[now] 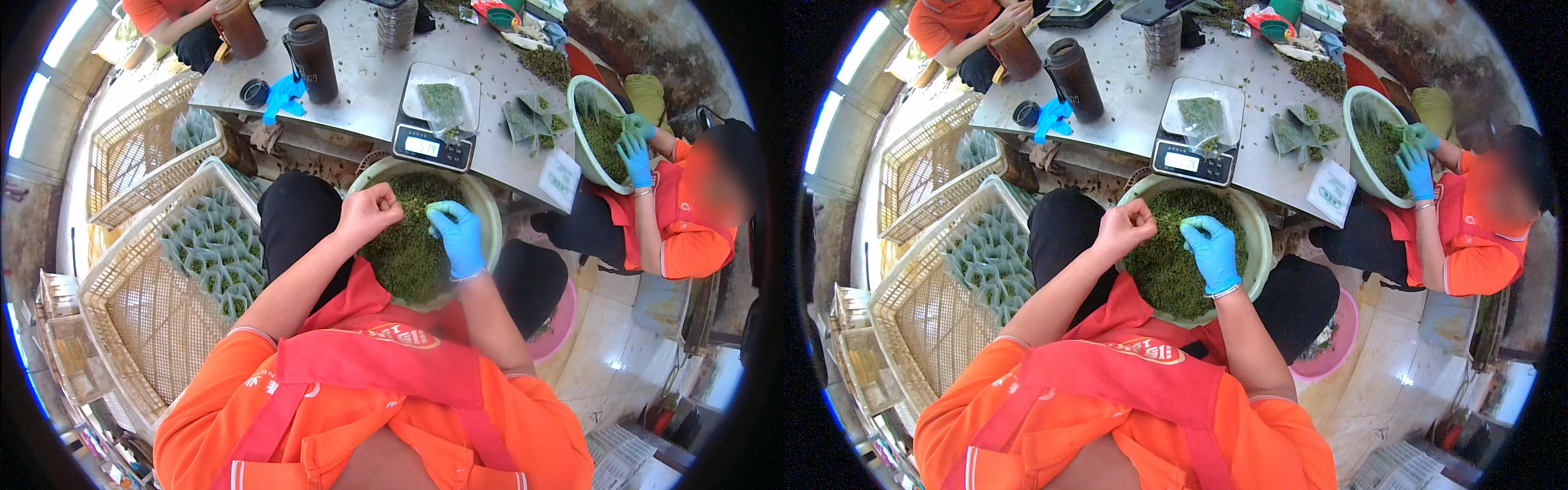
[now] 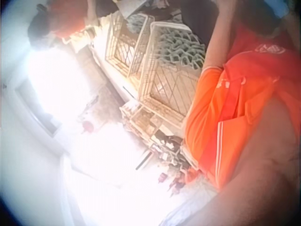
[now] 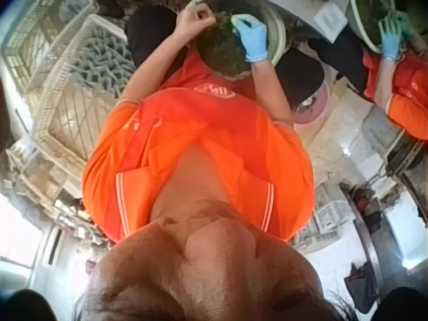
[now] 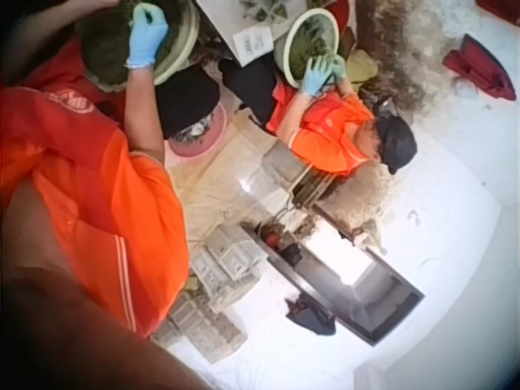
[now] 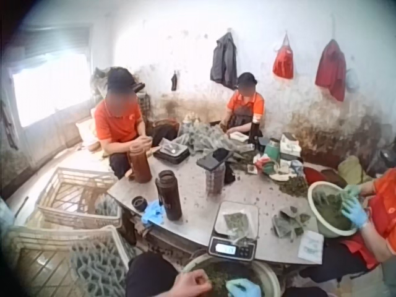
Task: The person scoops green tea leaves from a bowl into small plastic bags, weighs each bag on a digital scale, and places the filled bags into a crate. The process is repeated continuously.
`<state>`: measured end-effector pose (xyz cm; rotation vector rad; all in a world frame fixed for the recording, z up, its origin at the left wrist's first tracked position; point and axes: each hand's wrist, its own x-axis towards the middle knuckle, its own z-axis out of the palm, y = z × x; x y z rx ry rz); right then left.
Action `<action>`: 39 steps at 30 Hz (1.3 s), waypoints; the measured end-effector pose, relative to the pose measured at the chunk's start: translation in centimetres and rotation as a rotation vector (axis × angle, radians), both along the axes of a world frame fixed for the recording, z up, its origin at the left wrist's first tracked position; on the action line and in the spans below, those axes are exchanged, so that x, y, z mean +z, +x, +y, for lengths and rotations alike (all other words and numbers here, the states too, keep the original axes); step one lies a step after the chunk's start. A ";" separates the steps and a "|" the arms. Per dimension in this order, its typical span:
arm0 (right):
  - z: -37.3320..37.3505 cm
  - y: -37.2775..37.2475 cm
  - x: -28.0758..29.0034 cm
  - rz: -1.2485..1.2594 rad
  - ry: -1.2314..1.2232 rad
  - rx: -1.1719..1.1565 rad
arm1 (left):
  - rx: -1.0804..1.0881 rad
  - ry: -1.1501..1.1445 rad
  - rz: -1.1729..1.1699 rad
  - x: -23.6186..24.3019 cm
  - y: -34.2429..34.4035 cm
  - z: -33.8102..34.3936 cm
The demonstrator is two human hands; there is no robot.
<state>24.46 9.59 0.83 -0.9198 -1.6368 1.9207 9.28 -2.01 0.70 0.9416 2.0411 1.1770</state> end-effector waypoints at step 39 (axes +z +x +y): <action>9.6 -5.3 -2.1 0.071 0.418 -0.456 | -0.422 0.115 0.608 -1.0 -0.8 -2.9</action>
